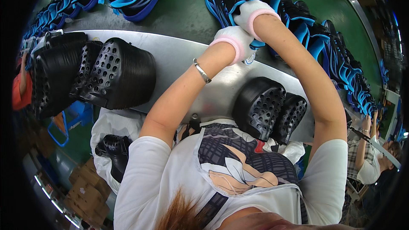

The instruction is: The person picks up black perforated shoe components, wipes them with a cloth, and organizes them near blue and black shoes on an assembly bench.

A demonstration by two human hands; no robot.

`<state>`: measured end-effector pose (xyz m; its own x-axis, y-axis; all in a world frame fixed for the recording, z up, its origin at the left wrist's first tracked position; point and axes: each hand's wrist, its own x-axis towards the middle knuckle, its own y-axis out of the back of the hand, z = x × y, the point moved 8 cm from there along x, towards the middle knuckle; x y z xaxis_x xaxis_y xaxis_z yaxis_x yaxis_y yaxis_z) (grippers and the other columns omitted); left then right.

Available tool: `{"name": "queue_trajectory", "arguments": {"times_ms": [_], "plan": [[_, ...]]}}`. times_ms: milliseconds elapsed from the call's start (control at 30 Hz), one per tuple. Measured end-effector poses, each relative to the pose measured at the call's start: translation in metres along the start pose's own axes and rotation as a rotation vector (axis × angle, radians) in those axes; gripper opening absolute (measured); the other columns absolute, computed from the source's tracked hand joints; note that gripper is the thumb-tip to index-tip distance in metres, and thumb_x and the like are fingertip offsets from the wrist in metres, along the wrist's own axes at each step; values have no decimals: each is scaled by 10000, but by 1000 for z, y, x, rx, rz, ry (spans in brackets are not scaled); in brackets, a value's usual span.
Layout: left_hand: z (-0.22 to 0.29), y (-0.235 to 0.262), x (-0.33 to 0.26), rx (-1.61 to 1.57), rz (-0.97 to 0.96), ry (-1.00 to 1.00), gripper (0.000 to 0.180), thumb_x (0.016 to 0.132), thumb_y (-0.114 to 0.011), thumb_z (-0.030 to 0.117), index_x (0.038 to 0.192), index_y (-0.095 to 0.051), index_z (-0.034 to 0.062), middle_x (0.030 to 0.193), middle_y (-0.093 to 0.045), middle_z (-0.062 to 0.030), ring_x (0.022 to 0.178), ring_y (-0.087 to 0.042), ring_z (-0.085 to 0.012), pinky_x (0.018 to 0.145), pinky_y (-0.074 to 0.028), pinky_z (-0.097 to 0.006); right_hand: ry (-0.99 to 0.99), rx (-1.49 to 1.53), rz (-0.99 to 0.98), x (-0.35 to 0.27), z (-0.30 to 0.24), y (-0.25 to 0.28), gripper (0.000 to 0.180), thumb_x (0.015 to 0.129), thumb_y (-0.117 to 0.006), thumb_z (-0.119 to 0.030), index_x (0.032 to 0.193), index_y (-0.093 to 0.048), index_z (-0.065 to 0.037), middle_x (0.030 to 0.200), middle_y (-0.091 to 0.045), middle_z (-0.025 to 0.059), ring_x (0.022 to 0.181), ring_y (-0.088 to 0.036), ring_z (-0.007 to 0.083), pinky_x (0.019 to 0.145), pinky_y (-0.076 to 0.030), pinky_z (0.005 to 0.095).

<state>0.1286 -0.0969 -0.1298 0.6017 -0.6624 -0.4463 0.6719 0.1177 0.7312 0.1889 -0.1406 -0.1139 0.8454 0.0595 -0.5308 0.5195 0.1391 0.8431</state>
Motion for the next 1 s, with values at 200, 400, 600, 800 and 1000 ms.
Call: {"name": "queue_trajectory", "arguments": {"times_ms": [200, 400, 600, 800, 1000], "plan": [[-4, 0, 4, 7, -48, 14, 417, 830, -608, 408, 1085, -688, 89, 1051, -694, -155, 932, -670, -327, 832, -547, -396, -43, 60, 59, 15, 2, 0, 290, 886, -553, -202, 1081, -719, -66, 1100, -686, 186, 995, -676, 348, 845, -560, 408], [-11, 1, -2, 68, 27, 0, 464, 833, -613, 463, 1107, -677, 94, 1020, -701, -141, 935, -667, -319, 831, -543, -404, -45, 9, 51, 0, -13, 15, 363, 899, -499, -320, 1058, -719, -79, 1062, -688, 195, 990, -661, 357, 878, -542, 400], [-13, 4, -10, -11, 119, 29, 457, 838, -619, 483, 1122, -670, 130, 1048, -694, -128, 944, -657, -323, 840, -534, -417, -44, 92, 202, 5, -13, 21, 400, 867, -512, -358, 1048, -719, -68, 1060, -691, 190, 983, -668, 344, 871, -540, 396], [-24, 2, -17, -41, 309, -24, 463, 817, -637, 511, 1107, -662, 151, 1130, -652, -71, 1007, -627, -318, 847, -524, -421, -123, 293, 231, -21, 6, 38, 467, 805, -531, -399, 999, -707, -13, 925, -698, 217, 852, -683, 344, 785, -546, 387], [-33, 7, -12, -22, 384, -37, 463, 816, -629, 522, 1029, -672, 112, 1106, -659, -104, 1018, -618, -325, 854, -517, -428, -90, 585, 177, -63, 34, 68, 478, 858, -568, -438, 812, -587, 37, 581, -489, 61, 493, -507, 147, 487, -444, 294]]}}
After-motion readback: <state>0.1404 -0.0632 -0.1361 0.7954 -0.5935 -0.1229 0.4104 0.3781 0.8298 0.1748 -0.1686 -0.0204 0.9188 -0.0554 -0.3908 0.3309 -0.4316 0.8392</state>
